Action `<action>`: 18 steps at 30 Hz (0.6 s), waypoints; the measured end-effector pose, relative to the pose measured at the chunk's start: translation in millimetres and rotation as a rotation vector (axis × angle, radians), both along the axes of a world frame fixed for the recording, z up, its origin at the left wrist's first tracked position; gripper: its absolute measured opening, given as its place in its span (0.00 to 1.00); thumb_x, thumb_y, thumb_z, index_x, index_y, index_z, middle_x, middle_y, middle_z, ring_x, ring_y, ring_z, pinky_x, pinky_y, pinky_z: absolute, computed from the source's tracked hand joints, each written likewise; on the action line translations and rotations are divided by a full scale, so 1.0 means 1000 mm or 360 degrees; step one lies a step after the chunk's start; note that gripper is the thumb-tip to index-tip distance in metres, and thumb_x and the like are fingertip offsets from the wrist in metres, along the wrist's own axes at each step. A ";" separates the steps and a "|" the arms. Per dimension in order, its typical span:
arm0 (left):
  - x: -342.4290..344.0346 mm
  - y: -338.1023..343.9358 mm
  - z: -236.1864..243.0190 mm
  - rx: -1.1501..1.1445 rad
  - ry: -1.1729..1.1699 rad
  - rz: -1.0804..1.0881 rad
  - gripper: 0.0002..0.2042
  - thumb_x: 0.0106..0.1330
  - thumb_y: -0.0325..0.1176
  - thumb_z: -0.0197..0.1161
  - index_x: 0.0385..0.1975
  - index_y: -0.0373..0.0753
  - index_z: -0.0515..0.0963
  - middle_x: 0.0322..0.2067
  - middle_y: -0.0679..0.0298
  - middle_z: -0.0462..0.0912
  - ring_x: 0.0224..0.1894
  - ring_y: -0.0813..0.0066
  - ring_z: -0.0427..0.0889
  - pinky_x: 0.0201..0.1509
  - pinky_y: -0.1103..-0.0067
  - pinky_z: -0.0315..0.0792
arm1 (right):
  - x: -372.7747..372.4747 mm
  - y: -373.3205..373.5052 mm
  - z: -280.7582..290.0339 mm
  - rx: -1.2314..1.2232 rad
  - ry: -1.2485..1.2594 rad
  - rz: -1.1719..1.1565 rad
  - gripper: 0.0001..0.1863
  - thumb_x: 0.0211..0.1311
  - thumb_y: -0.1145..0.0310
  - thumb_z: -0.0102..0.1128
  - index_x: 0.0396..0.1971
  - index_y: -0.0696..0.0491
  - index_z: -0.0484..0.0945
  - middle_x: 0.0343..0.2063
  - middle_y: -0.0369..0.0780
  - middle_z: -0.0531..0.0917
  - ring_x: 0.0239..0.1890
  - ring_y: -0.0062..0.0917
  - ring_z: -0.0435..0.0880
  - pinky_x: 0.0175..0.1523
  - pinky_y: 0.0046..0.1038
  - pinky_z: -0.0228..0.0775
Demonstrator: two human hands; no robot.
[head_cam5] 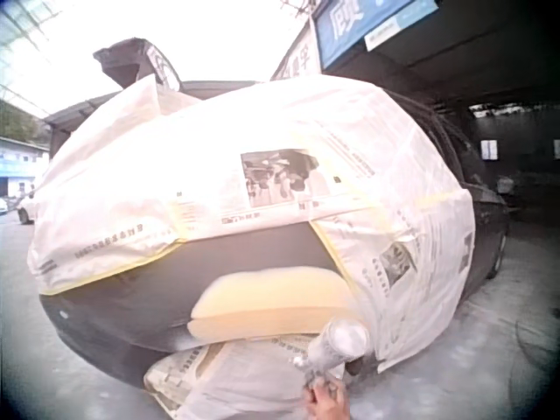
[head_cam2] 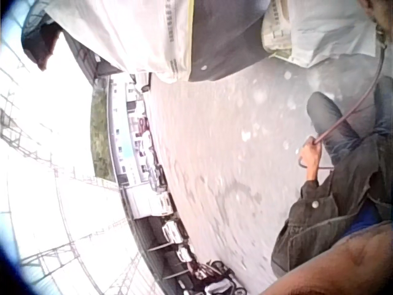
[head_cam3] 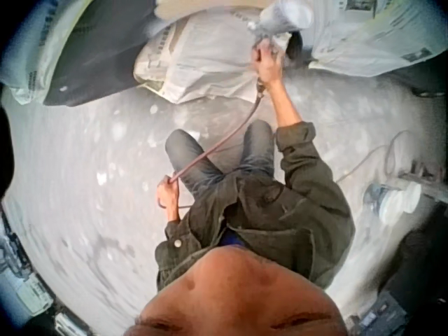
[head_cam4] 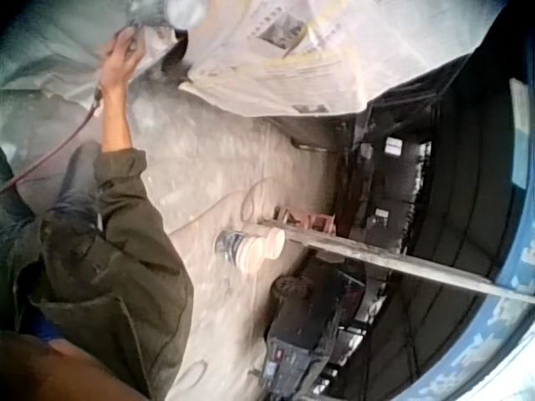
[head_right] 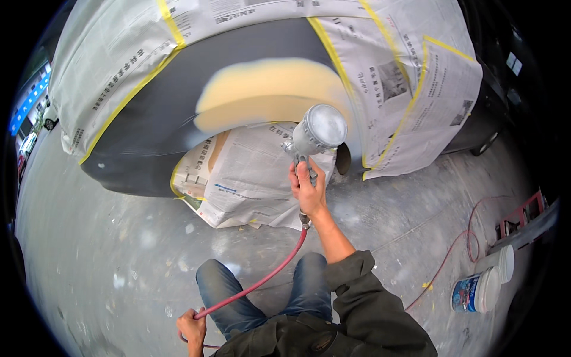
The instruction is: The person uses a spray gun to apply paint to a car bumper that is masked with newspaper and tape. They move the spray gun in steady passes across the surface to cover it evenly.
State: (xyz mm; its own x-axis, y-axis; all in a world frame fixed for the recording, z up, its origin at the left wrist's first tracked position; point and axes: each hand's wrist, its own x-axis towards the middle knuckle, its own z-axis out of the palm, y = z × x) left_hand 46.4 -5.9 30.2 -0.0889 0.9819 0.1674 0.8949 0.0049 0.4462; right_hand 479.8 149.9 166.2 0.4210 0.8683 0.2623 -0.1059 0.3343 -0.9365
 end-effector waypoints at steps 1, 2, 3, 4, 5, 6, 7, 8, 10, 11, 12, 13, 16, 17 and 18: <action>0.003 0.002 0.000 -0.0002 -0.0001 -0.0025 0.22 0.49 0.37 0.75 0.09 0.33 0.66 0.09 0.50 0.68 0.12 0.50 0.65 0.19 0.65 0.60 | 0.007 -0.003 0.000 0.0004 0.0007 -0.0026 0.27 0.69 0.41 0.48 0.34 0.55 0.71 0.18 0.30 0.68 0.15 0.10 0.59 0.19 0.16 0.48; 0.005 0.002 -0.001 0.0020 0.0002 -0.0047 0.22 0.49 0.37 0.75 0.09 0.33 0.66 0.09 0.50 0.68 0.12 0.50 0.65 0.19 0.65 0.60 | 0.013 -0.006 0.000 0.0008 0.0015 -0.0051 0.27 0.69 0.41 0.48 0.34 0.55 0.71 0.18 0.30 0.68 0.14 0.10 0.59 0.19 0.16 0.48; 0.006 0.002 -0.002 0.0043 0.0005 -0.0068 0.23 0.48 0.37 0.75 0.09 0.33 0.66 0.09 0.50 0.68 0.12 0.50 0.65 0.19 0.65 0.60 | 0.019 -0.010 0.001 0.0013 0.0024 -0.0075 0.28 0.69 0.40 0.48 0.34 0.55 0.71 0.18 0.30 0.68 0.14 0.10 0.59 0.19 0.16 0.48; 0.008 0.003 -0.003 0.0064 0.0006 -0.0091 0.23 0.48 0.37 0.75 0.09 0.33 0.66 0.09 0.50 0.67 0.12 0.50 0.64 0.19 0.65 0.59 | 0.025 -0.014 0.002 -0.0003 0.0043 -0.0099 0.28 0.69 0.40 0.48 0.34 0.55 0.71 0.18 0.30 0.68 0.14 0.10 0.60 0.18 0.16 0.48; 0.011 0.004 -0.004 0.0045 -0.0006 -0.0090 0.23 0.49 0.37 0.75 0.09 0.33 0.66 0.09 0.50 0.67 0.12 0.49 0.64 0.19 0.65 0.59 | 0.029 -0.018 0.003 -0.0019 0.0063 -0.0122 0.28 0.69 0.40 0.47 0.34 0.55 0.71 0.18 0.30 0.68 0.14 0.10 0.60 0.18 0.16 0.48; 0.013 0.004 -0.002 0.0026 -0.0017 -0.0088 0.23 0.49 0.37 0.75 0.09 0.33 0.66 0.09 0.50 0.67 0.12 0.49 0.64 0.19 0.65 0.59 | 0.035 -0.022 0.004 -0.0034 0.0084 -0.0143 0.28 0.69 0.40 0.47 0.34 0.55 0.71 0.19 0.30 0.68 0.14 0.10 0.60 0.18 0.16 0.49; 0.016 0.004 0.000 0.0008 -0.0026 -0.0085 0.23 0.49 0.37 0.75 0.09 0.33 0.66 0.09 0.50 0.67 0.12 0.49 0.64 0.19 0.64 0.59 | 0.040 -0.025 0.004 -0.0042 0.0090 -0.0170 0.28 0.69 0.39 0.47 0.34 0.55 0.71 0.19 0.31 0.68 0.14 0.10 0.60 0.18 0.16 0.49; 0.019 0.004 0.004 -0.0002 0.0047 -0.0090 0.22 0.49 0.37 0.75 0.09 0.32 0.67 0.09 0.49 0.68 0.12 0.49 0.65 0.19 0.64 0.60 | 0.046 -0.028 0.002 -0.0051 0.0096 -0.0196 0.29 0.69 0.39 0.47 0.34 0.55 0.71 0.19 0.31 0.68 0.14 0.10 0.60 0.18 0.17 0.49; 0.023 0.006 0.007 0.0012 0.0041 -0.0108 0.22 0.49 0.37 0.75 0.09 0.32 0.68 0.09 0.49 0.68 0.12 0.49 0.65 0.19 0.64 0.60 | 0.057 -0.034 -0.001 -0.0060 0.0167 -0.0232 0.29 0.69 0.39 0.46 0.34 0.55 0.71 0.18 0.31 0.68 0.13 0.11 0.60 0.18 0.17 0.50; 0.025 0.006 0.008 0.0003 0.0065 -0.0112 0.22 0.49 0.37 0.75 0.09 0.32 0.68 0.09 0.49 0.68 0.12 0.49 0.66 0.19 0.64 0.61 | 0.062 -0.036 -0.003 -0.0076 0.0206 -0.0253 0.29 0.69 0.39 0.46 0.34 0.54 0.71 0.18 0.31 0.68 0.13 0.11 0.60 0.18 0.17 0.50; 0.026 0.007 0.008 0.0010 0.0057 -0.0115 0.22 0.49 0.37 0.75 0.09 0.32 0.68 0.09 0.49 0.68 0.12 0.49 0.65 0.19 0.64 0.61 | 0.068 -0.039 -0.007 -0.0091 0.0245 -0.0272 0.29 0.69 0.38 0.46 0.34 0.54 0.71 0.18 0.31 0.68 0.13 0.10 0.60 0.17 0.17 0.49; 0.027 0.008 0.008 0.0016 0.0048 -0.0116 0.22 0.49 0.37 0.75 0.09 0.32 0.68 0.09 0.49 0.68 0.12 0.49 0.65 0.19 0.64 0.60 | 0.073 -0.042 -0.008 -0.0111 0.0260 -0.0297 0.29 0.69 0.38 0.46 0.34 0.54 0.71 0.18 0.31 0.68 0.12 0.10 0.60 0.17 0.17 0.49; 0.028 0.009 0.009 -0.0012 0.0049 -0.0122 0.22 0.49 0.37 0.75 0.09 0.32 0.68 0.09 0.49 0.67 0.12 0.49 0.64 0.19 0.64 0.60 | 0.087 -0.050 -0.015 -0.0167 0.0309 -0.0366 0.29 0.68 0.37 0.45 0.34 0.53 0.71 0.17 0.31 0.68 0.11 0.11 0.59 0.16 0.17 0.48; 0.029 0.009 0.010 -0.0027 0.0052 -0.0124 0.22 0.49 0.36 0.75 0.09 0.32 0.68 0.09 0.49 0.67 0.12 0.50 0.63 0.19 0.64 0.60 | 0.094 -0.053 -0.022 -0.0183 0.0327 -0.0390 0.29 0.68 0.36 0.44 0.35 0.52 0.71 0.17 0.31 0.68 0.11 0.11 0.59 0.16 0.17 0.47; 0.029 0.009 0.010 -0.0027 0.0055 -0.0130 0.22 0.49 0.36 0.75 0.09 0.32 0.68 0.09 0.49 0.67 0.12 0.50 0.63 0.19 0.64 0.59 | 0.099 -0.057 -0.025 -0.0200 0.0345 -0.0414 0.29 0.68 0.36 0.44 0.36 0.52 0.70 0.17 0.31 0.68 0.11 0.11 0.58 0.15 0.17 0.47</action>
